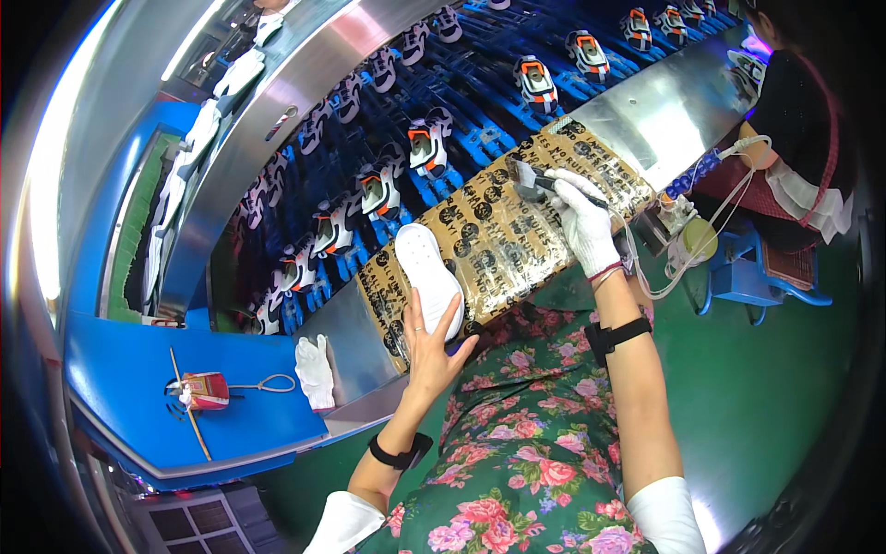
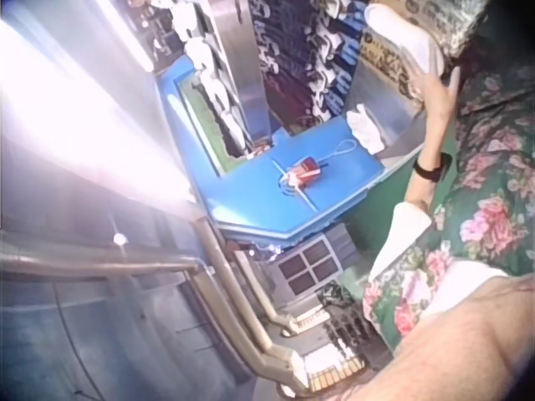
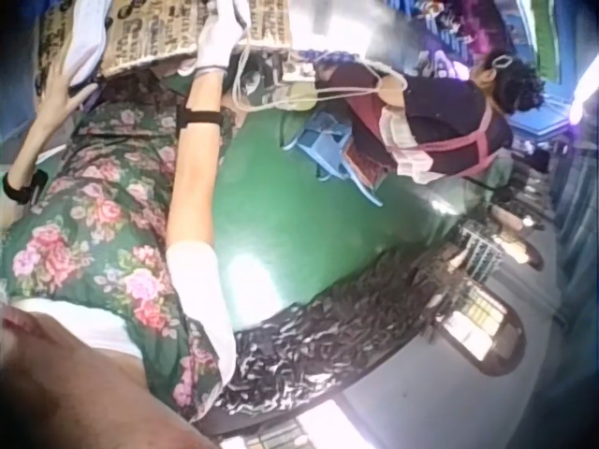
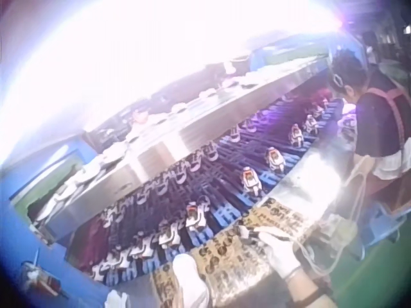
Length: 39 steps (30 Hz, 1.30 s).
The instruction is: Apply adhesive or marking ink to the inside of shoe soles using a brush.
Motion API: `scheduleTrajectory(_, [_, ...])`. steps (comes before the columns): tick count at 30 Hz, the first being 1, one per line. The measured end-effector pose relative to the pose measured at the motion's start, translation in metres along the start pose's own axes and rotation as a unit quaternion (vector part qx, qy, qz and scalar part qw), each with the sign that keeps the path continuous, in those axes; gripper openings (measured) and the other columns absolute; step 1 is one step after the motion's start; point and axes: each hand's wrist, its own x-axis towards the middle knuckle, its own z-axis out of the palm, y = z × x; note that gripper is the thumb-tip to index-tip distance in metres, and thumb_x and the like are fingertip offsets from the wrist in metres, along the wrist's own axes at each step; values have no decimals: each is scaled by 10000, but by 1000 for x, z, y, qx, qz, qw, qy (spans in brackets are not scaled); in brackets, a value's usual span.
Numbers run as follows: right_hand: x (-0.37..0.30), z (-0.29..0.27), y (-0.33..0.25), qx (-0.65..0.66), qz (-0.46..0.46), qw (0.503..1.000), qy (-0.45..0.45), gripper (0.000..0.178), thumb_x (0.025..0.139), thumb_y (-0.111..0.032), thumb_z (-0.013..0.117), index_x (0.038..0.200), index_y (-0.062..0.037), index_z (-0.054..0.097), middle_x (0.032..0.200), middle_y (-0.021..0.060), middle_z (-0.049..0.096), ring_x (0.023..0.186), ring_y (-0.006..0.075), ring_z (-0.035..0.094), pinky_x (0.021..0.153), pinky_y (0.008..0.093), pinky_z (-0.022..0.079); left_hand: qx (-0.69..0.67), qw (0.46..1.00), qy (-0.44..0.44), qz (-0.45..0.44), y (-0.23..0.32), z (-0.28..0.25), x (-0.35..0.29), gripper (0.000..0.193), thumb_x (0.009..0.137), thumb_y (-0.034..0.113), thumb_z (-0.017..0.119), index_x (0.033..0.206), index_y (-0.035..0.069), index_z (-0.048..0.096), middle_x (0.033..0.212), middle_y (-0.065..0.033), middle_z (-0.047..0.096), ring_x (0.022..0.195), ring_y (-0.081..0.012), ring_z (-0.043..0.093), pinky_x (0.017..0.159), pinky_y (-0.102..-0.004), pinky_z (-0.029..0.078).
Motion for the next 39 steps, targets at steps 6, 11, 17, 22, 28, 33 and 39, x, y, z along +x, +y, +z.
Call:
scheduleTrajectory(6, [-5, 2, 3, -7, -5, 1000, 16, 207, 871, 28, 668, 1077, 31, 689, 1075, 116, 710, 838, 131, 651, 717, 218, 511, 1, 998, 6, -66, -5, 18, 13, 604, 820, 311, 753, 1392, 343, 563, 1585, -272, 171, 1304, -478, 364, 1054, -530, 355])
scheduleTrajectory(11, [-5, -3, 4, -5, -11, 1000, 7, 218, 865, 30, 673, 1083, 24, 691, 1068, 115, 714, 853, 138, 655, 714, 223, 511, -12, 998, 52, -23, -19, 21, 9, 384, 852, 239, 707, 1229, 313, 702, 1509, -249, 319, 1301, -434, 383, 1075, -490, 331])
scheduleTrajectory(17, [-7, -1, 2, -1, 2, 1000, 19, 212, 860, 36, 673, 1069, 21, 696, 1066, 116, 716, 877, 148, 667, 718, 231, 516, -348, 930, 117, -22, -5, -32, 26, 317, 832, 93, 717, 1147, 122, 739, 1510, -191, 329, 1361, -326, 416, 1116, -410, 351])
scheduleTrajectory(22, [-3, 3, 2, -17, -1, 1000, 8, 226, 860, 26, 670, 1085, 18, 690, 1067, 110, 715, 888, 147, 665, 721, 231, 519, -82, 911, 288, 285, 21, -119, 83, 313, 822, 13, 685, 1126, 78, 721, 1518, -216, 325, 1401, -432, 357, 1133, -508, 315])
scheduleTrajectory(28, [2, 0, 1, -33, -7, 999, 20, 235, 865, 32, 652, 1098, 26, 681, 1088, 119, 714, 939, 167, 683, 698, 224, 534, 50, 815, 507, 275, 65, -208, 219, 354, 799, 104, 757, 1148, 159, 736, 1336, -207, 535, 1304, -384, 458, 1079, -492, 371])
scheduleTrajectory(33, [-1, -3, -1, -29, -5, 999, 17, 219, 868, 43, 649, 1085, 32, 674, 1095, 123, 708, 942, 176, 682, 694, 228, 538, 82, 845, 456, 269, 34, -246, 350, 299, 844, 173, 703, 1136, 112, 722, 1094, -133, 698, 1134, -311, 591, 998, -406, 443])
scheduleTrajectory(39, [-7, 6, 7, -17, 13, 1000, 14, 230, 859, 62, 648, 1087, 40, 670, 1098, 140, 702, 930, 191, 681, 689, 237, 538, 130, 930, 233, 253, -39, -269, 423, 269, 877, 106, 606, 1118, 51, 713, 1088, -156, 710, 1032, -330, 653, 955, -408, 489])
